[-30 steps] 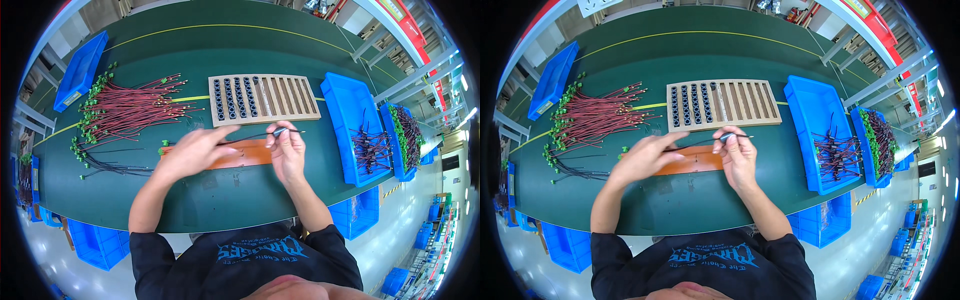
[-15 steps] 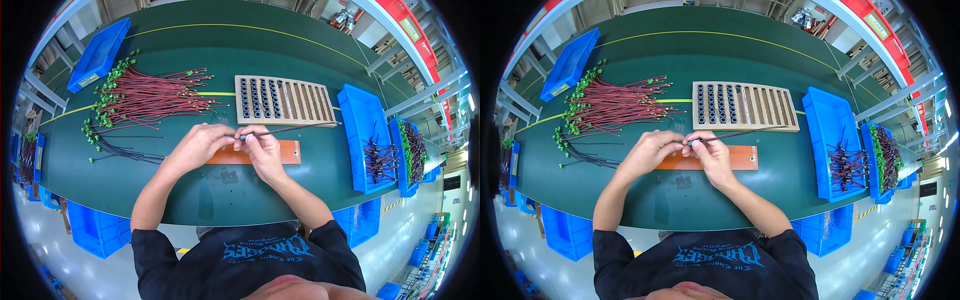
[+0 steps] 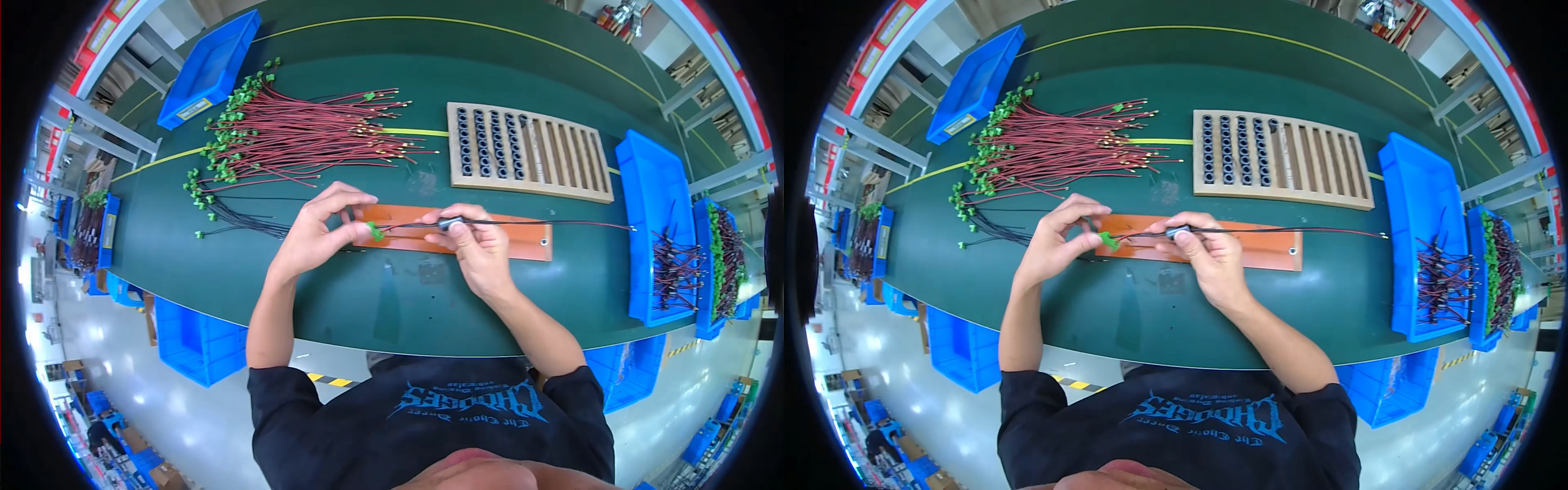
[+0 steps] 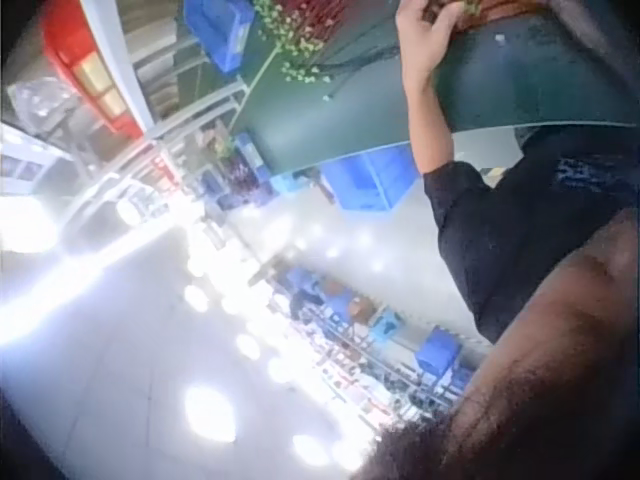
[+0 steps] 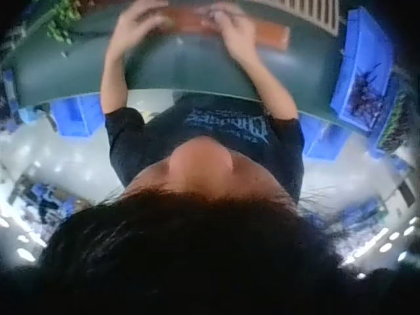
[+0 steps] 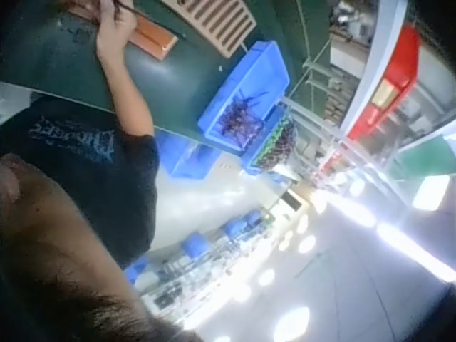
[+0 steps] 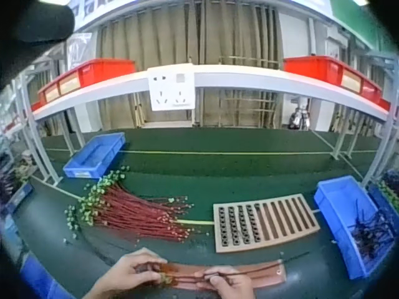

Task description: The person assembles electrical wires by inserting them into a black cylindrical component and securing them with a green connector. They repeatedly pick up wires from a pile on the table, thread them through the component, and place the finished assembly into a blue bin.

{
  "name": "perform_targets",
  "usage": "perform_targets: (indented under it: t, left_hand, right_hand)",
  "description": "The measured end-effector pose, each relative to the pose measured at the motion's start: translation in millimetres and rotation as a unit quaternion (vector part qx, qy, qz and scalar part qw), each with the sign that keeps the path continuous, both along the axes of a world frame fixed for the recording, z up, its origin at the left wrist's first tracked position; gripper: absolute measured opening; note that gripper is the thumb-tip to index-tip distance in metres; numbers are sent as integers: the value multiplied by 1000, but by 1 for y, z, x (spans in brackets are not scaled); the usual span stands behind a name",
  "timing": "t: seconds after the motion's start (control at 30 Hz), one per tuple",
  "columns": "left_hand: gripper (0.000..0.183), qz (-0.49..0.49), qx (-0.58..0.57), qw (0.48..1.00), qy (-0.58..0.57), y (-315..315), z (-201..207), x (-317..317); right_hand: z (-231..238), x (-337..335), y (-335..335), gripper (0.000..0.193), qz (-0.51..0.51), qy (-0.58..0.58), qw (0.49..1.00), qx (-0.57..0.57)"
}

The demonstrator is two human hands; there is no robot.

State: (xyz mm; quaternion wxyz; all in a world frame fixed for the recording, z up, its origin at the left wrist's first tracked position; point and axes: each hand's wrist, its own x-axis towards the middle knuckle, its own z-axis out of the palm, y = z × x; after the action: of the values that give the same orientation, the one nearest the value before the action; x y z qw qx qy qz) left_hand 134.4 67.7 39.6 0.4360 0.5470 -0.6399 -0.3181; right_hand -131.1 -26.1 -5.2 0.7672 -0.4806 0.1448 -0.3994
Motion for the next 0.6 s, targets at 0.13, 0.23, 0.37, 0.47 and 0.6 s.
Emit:
perform_targets:
  t: [0.13, 0.23, 0.37, 0.47, 0.6]
  left_hand:
    - [27, 19, 81, 981, 173, 10, -33, 12]
    - [25, -2, 46, 976, 212, 6, -34, -8]
    - [18, 43, 45, 978, 201, 7, -47, -8]
    - [15, 102, 74, 957, 260, 3, -50, -17]
    - [16, 109, 23, 970, 218, -2, -52, -18]
  right_hand:
    - [-2, 5, 0, 22, 2, -13, 999, 30]
    - [-5, 0, -3, 19, 4, 5, 999, 33]
    - [-8, 0, -3, 19, 5, 6, 1000, 23]
    - [-9, 0, -2, 19, 10, 22, 1000, -2]
    - [-10, 0, -2, 18, -16, 42, 999, -31]
